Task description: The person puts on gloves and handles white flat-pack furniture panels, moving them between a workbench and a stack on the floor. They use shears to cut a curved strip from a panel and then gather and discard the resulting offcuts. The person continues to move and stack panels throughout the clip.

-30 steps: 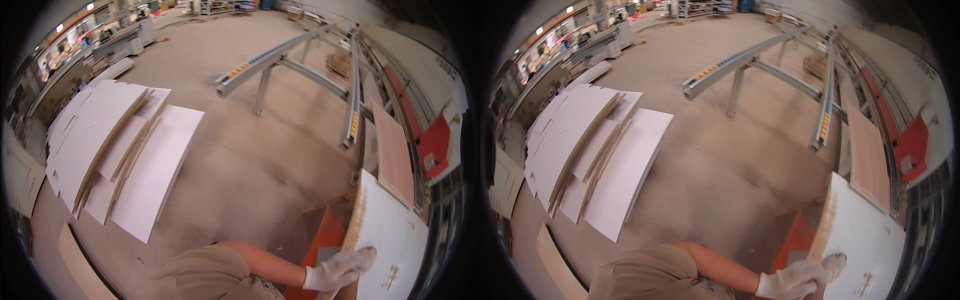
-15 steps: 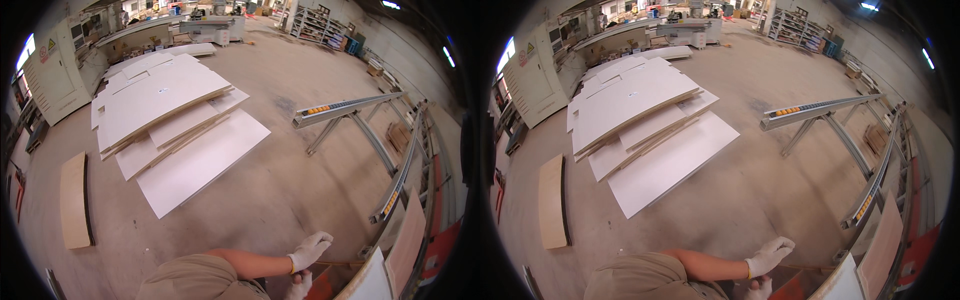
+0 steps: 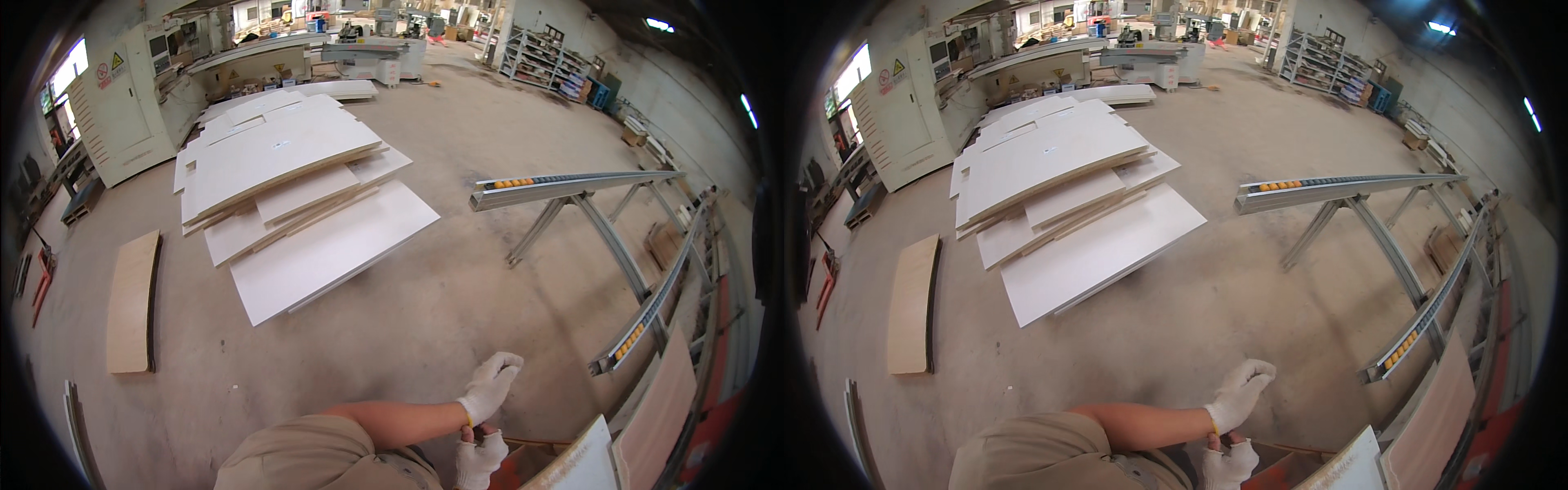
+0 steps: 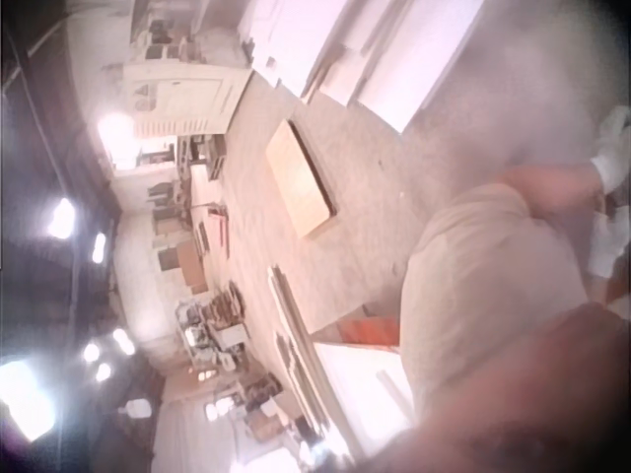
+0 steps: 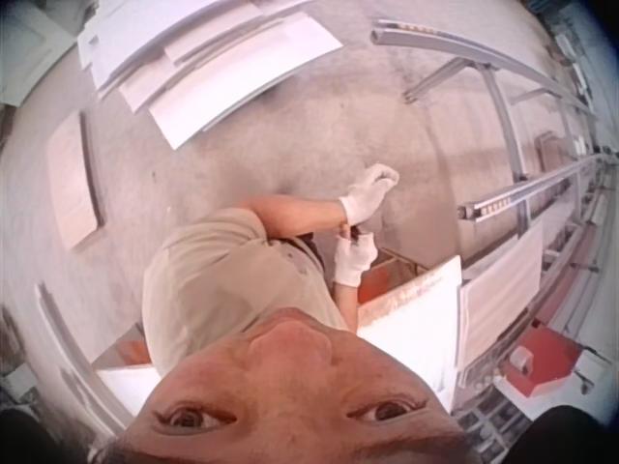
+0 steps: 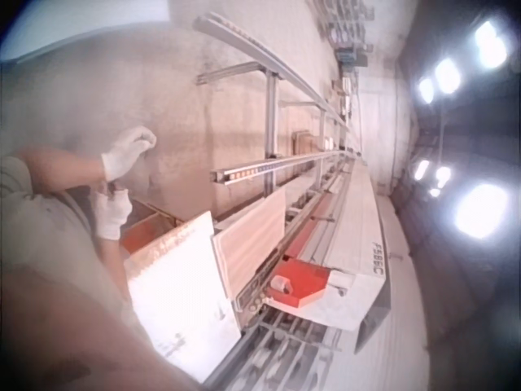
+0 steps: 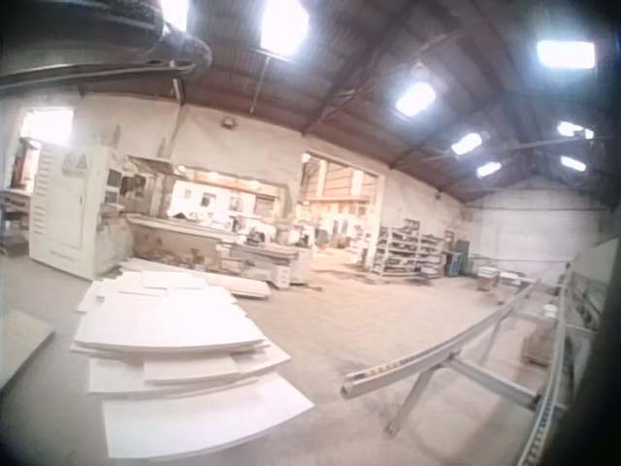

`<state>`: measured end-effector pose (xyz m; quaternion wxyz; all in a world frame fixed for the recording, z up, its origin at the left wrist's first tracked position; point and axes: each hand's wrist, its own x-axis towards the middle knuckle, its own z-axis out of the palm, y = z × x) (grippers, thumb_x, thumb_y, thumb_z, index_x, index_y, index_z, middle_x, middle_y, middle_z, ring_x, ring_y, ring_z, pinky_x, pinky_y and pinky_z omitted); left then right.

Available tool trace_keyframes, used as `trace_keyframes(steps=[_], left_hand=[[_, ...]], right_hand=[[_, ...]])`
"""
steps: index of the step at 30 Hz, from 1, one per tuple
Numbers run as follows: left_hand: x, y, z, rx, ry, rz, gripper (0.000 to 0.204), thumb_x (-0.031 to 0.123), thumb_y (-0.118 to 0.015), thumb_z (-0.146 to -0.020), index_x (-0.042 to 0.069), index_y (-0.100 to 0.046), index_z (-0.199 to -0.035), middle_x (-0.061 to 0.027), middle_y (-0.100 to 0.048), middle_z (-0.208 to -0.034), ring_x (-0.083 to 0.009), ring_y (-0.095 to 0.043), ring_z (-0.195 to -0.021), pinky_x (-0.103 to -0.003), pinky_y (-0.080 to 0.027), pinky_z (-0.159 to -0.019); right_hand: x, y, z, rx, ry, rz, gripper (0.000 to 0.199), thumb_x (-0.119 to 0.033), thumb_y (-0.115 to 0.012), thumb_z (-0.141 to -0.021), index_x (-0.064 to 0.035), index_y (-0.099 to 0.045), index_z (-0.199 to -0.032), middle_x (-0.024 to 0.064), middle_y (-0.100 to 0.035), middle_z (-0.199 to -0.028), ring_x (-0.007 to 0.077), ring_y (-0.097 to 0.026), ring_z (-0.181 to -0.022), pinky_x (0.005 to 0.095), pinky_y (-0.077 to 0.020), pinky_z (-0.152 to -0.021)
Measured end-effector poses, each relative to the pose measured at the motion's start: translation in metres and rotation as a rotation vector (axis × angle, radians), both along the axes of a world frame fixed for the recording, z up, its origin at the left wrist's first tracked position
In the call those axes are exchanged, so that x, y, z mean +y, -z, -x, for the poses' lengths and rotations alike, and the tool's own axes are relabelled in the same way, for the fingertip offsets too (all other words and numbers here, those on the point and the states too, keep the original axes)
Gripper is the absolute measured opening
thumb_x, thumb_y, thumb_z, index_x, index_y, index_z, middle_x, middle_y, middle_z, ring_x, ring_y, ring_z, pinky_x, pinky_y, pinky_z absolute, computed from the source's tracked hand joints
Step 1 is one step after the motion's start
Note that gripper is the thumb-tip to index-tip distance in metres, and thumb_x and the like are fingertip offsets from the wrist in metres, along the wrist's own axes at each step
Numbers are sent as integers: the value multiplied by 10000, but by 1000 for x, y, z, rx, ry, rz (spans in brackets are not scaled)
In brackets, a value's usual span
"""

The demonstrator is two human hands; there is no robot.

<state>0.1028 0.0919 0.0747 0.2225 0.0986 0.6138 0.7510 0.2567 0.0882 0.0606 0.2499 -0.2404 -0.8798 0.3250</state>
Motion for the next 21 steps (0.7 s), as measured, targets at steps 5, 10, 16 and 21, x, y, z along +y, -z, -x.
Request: trace_keyframes(steps=[5,10,16,21], left_hand=[[-2,-6,-14,42,-3,11,249,191,-616,-1026,28,-705,-1191,-72,-730,-1147,-176,-667,-1068,-326,-527,-960],[-16,-12,-14,79,51,-90,259,221,-629,-1026,32,-704,-1187,-76,-737,-1142,-178,-668,-1065,-327,-528,-957],[-71,1,-7,175,413,84,308,284,-663,-1010,57,-702,-1215,-100,-735,-1171,-214,-675,-1104,-359,-524,-980],[-113,22,17,516,727,401,442,452,-596,-1005,101,-716,-1246,-179,-707,-1294,-380,-653,-1223,-458,-498,-1055]], right_hand=[[-1,-14,-11,34,57,-194,221,-188,-835,-861,4,-738,-910,190,-731,-778,359,-718,-701,424,-564,-669],[-18,-29,-3,-191,-47,-141,144,-135,-771,-851,4,-740,-861,223,-699,-739,406,-713,-709,451,-550,-665],[-41,6,-10,-256,-489,253,157,-138,-777,-899,16,-747,-896,167,-750,-773,285,-749,-711,383,-567,-689],[-40,40,-21,-286,-469,526,306,-178,-808,-884,16,-756,-1115,164,-791,-987,201,-764,-904,361,-589,-822]])
